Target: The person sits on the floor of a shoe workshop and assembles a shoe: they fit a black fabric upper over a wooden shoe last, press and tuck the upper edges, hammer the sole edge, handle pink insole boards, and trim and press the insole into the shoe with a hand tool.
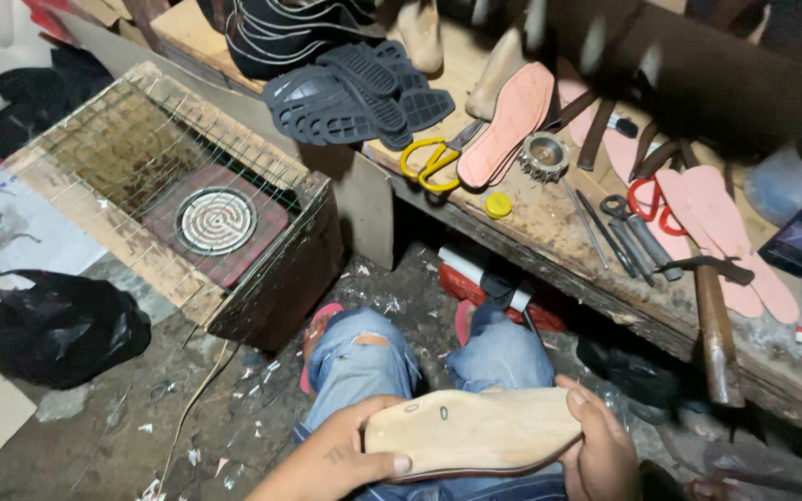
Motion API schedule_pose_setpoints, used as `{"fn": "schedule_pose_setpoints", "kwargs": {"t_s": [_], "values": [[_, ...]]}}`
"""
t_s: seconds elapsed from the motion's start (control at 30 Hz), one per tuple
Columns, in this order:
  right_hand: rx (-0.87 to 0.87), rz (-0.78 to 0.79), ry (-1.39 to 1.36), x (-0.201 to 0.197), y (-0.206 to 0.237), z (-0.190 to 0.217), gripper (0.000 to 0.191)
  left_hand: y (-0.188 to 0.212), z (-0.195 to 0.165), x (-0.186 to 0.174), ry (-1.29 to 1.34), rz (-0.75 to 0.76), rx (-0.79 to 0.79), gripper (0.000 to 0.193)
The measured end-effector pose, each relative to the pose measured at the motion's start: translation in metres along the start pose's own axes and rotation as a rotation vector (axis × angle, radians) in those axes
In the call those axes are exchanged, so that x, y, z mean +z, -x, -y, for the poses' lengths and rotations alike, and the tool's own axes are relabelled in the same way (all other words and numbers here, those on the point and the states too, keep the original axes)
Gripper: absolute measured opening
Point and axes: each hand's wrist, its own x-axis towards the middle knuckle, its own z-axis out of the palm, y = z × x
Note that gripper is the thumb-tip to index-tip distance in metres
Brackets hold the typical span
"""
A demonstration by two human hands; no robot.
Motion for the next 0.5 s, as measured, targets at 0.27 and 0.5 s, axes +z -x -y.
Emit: {"fn": "schedule_pose_setpoints", "kwargs": {"t_s": [0.27,0.5], "values": [[0.093,0.506,0.126,-0.048,-0.045,-0.018,0.052,-0.028,0.036,-0.049,0.027,-0.23,0.169,0.072],[-0.173,0.469,0.322,-0.023,-0.022,-0.012,0.055,-0.039,0.054,-0.075,-0.259,-0.211,0.356,0.059]]}}
